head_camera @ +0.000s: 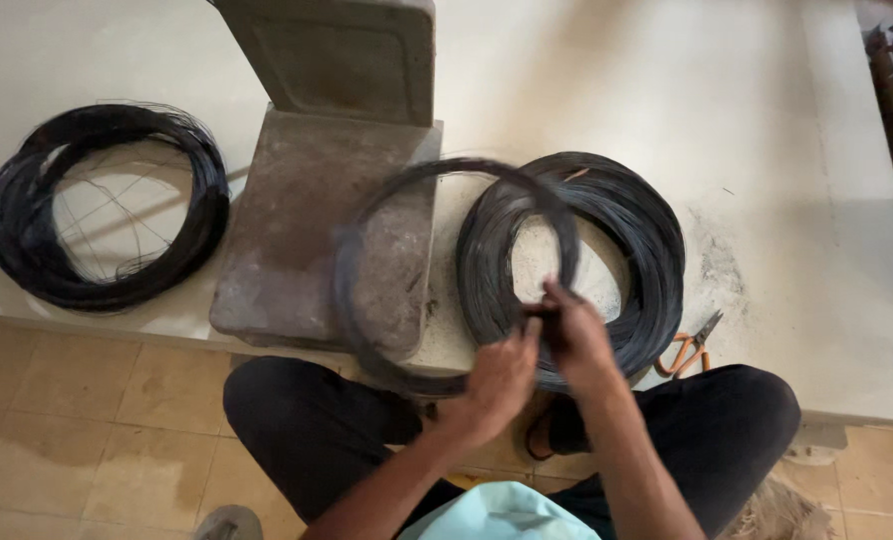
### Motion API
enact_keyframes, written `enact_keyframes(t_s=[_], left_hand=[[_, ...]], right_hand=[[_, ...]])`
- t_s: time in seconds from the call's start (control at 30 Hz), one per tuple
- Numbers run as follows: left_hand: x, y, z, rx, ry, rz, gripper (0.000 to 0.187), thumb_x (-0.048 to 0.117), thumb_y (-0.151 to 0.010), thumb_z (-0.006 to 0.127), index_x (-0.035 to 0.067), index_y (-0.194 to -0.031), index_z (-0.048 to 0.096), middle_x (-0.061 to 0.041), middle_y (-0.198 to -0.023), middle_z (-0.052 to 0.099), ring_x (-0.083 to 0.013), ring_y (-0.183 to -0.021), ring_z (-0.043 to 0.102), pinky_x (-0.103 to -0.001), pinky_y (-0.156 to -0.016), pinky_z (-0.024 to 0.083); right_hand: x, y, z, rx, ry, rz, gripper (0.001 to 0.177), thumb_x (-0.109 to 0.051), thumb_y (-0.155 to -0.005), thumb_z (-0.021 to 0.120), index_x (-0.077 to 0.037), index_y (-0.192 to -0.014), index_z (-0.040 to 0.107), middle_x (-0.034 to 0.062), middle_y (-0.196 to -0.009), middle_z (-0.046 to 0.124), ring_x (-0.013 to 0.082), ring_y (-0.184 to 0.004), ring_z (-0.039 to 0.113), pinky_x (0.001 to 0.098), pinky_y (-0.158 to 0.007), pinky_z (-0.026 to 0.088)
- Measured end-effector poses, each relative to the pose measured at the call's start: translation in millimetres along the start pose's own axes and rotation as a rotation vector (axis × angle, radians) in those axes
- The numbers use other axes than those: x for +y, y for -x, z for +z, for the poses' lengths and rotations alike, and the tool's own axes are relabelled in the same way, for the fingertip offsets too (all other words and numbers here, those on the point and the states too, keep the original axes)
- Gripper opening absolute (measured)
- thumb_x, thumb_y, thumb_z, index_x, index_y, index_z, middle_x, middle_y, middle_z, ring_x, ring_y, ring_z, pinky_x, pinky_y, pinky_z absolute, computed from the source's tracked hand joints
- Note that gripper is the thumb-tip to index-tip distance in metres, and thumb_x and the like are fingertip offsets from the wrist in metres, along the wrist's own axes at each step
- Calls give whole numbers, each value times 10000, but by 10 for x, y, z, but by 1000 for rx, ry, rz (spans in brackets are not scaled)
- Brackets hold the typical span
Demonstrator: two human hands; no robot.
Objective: The person sits on the floor and coils a long length of black wire into a circular bundle on a white tiled surface. They use both hands to arrange the wire and occasionally use orange-handled shears to cut the wire.
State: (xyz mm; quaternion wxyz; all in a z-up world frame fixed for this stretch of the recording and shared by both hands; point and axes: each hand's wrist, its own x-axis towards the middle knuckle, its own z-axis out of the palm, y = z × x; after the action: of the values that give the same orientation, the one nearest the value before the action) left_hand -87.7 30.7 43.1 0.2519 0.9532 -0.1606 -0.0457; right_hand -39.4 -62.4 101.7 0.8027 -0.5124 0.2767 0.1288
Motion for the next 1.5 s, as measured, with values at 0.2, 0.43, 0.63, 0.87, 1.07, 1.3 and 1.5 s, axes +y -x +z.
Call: enact_keyframes(t_s=[0.2, 0.43, 0.63, 0.87, 1.07, 1.3, 1.5], left_hand=[[126, 63, -31, -248, 312, -35, 525, 394, -869, 582, -3, -1211, 553, -252, -856, 687, -441, -764, 698, -519, -614, 556], [491, -191, 808, -155, 176, 350, 450, 200, -911, 484, -101, -1240, 540, -311, -814, 684, -432, -710, 700, -503, -577, 552], [746, -675, 1313, -142, 138, 344, 545, 355, -964, 461, -21, -1353, 395, -252, -873, 687, -389, -780, 710, -485, -666, 559], [51, -1775, 741, 119, 108, 88, 631, 443, -915, 576, -106, -1225, 545, -305, -1132, 622, -463, -1055, 624, -531, -938, 499], [-582, -2759, 128, 513, -111, 87, 1226, 644, -727, 686, 32, -1573, 42, -279, -1601, 115, -442, -1467, 237, -564, -1201, 222], [-958, -3202, 535, -8, 389, -88, 921, 227, -856, 787, 161, -1564, 201, -240, -1350, 561, -454, -1214, 568, -594, -1039, 452], [-1364, -3490, 972, -44, 186, -32, 418, 132, -891, 570, 81, -1305, 554, -208, -867, 707, -387, -799, 718, -543, -602, 589]], right_hand=[[-384, -538, -790, -112, -69, -61, 382, -314, -1024, 525, -218, -702, 343, -141, -612, 133, -13, -445, 160, 127, -380, 130], [-701, -685, -1506, -49, -55, -77, 448, -354, -1006, 527, -245, -662, 263, -153, -568, 118, -18, -401, 136, 115, -341, 118], [-969, -659, -1747, 113, 153, -250, 465, -311, -1018, 553, -228, -666, 261, -107, -562, 106, 15, -412, 129, 150, -348, 117], [-1138, -465, -1744, 211, 181, -284, 454, -292, -1005, 592, -213, -662, 304, -102, -552, 136, 22, -399, 145, 174, -330, 134], [-1084, -410, -1840, 215, 175, -346, 419, -225, -997, 605, -152, -662, 364, -70, -542, 174, 36, -365, 229, 197, -316, 163], [-922, -525, -2051, 285, 180, -412, 406, -165, -1015, 612, -103, -664, 418, -37, -538, 213, 35, -387, 228, 198, -295, 185], [-787, -667, -2240, 556, 384, -411, 344, -239, -978, 737, -71, -751, 540, 31, -509, 394, 85, -407, 398, 224, -353, 294]])
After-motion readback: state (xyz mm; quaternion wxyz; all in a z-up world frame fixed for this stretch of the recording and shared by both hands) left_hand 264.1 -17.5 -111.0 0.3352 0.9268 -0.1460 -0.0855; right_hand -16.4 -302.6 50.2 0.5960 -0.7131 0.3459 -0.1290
